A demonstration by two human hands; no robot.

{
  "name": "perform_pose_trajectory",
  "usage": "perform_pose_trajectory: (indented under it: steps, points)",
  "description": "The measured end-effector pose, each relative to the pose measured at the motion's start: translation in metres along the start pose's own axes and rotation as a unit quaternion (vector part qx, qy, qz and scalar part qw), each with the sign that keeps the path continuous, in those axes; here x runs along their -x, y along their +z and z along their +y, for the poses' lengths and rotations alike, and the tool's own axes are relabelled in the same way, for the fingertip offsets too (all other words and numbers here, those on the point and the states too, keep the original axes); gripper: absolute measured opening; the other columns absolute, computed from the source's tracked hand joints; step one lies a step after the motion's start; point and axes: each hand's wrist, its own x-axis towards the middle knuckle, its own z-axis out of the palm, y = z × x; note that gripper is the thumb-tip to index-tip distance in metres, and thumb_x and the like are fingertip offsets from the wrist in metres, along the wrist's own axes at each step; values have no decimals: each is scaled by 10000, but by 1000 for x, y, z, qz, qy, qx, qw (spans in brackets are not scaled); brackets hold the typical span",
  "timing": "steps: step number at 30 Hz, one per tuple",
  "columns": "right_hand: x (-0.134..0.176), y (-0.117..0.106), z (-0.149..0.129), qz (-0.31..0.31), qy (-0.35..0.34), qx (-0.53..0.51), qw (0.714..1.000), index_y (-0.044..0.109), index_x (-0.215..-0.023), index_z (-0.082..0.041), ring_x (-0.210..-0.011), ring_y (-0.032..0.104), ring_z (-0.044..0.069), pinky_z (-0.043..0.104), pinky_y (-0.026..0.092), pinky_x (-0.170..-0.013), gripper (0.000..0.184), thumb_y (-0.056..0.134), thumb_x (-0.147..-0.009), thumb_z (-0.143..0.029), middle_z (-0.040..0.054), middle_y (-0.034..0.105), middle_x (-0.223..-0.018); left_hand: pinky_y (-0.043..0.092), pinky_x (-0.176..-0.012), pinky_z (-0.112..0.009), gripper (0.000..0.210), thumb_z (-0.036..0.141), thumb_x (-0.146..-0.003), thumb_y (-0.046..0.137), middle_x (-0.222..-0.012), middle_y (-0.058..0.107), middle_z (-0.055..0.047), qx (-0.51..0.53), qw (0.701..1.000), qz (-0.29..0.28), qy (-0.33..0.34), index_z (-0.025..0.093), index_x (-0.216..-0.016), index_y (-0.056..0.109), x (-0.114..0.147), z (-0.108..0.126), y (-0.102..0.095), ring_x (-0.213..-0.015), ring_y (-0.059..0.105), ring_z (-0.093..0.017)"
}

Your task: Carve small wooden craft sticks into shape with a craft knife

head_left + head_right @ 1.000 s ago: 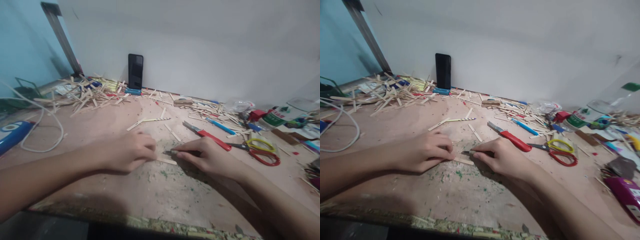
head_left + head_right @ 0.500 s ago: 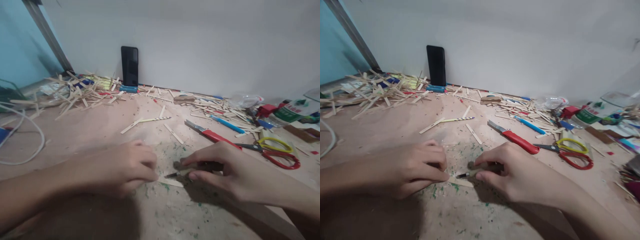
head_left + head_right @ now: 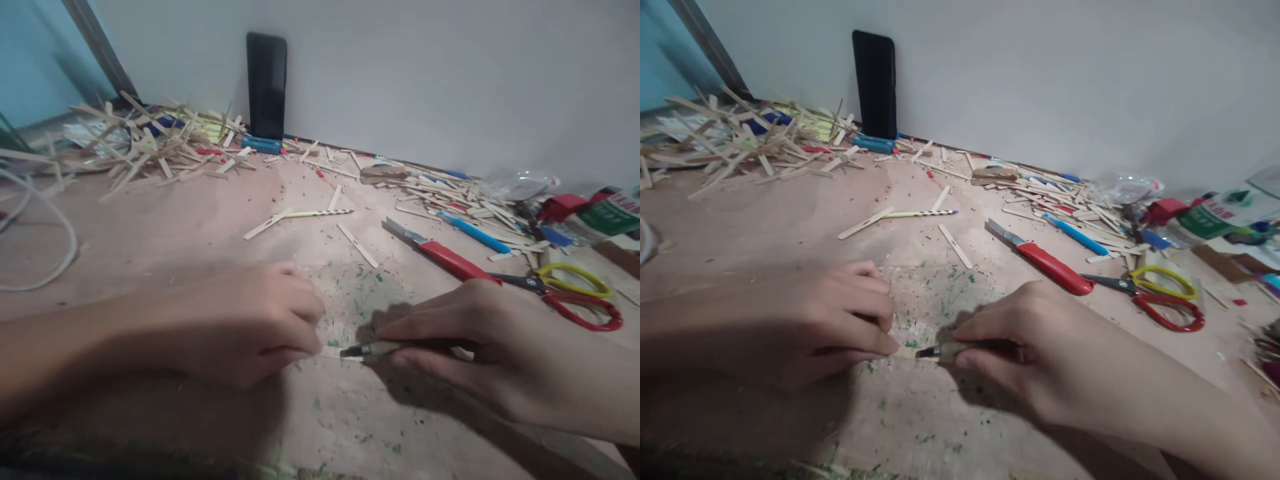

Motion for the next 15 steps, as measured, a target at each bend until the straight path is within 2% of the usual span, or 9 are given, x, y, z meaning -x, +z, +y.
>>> perform_pose_trajectory:
  steps: [4,7,11,15]
  points:
    - [-2,5,-1,20,-17,21,999,913,-983,-271,-707,817,183,253,523,-538,318,657,-1169,-310,46,919,-974,457,-928,-405,389,96,-1158,603,-876,750,-14,-2,1000,-9,-7,208,-814,747,-2,3,-2,-840,680,-197]
    - [-3,6,1,30,-23,27,999,921,-1007,-283,-712,828,193,248,525,-522,308,658,-1166,-309,39,907,-928,462,-933,-403,383,95,-1155,611,-861,744,-12,-3,1000,-13,-4,207,-819,757,-2,4,-3,-838,680,-200]
    - [-2,5,2,42,-33,34,998,954,-1080,-291,-755,865,216,260,608,-579,300,668,-1165,-328,47,923,-951,475,-935,-404,389,94,-1160,587,-846,743,-11,-9,1000,-11,-6,221,-832,754,-1,4,-2,-822,674,-208]
    - [3,3,2,95,13,44,994,982,-1185,-354,-812,913,255,284,672,-580,288,700,-1129,-364,28,954,-1044,497,-945,-409,395,125,-1160,564,-850,755,-13,-9,1000,-10,-6,243,-822,729,-1,1,1,-815,674,-212]
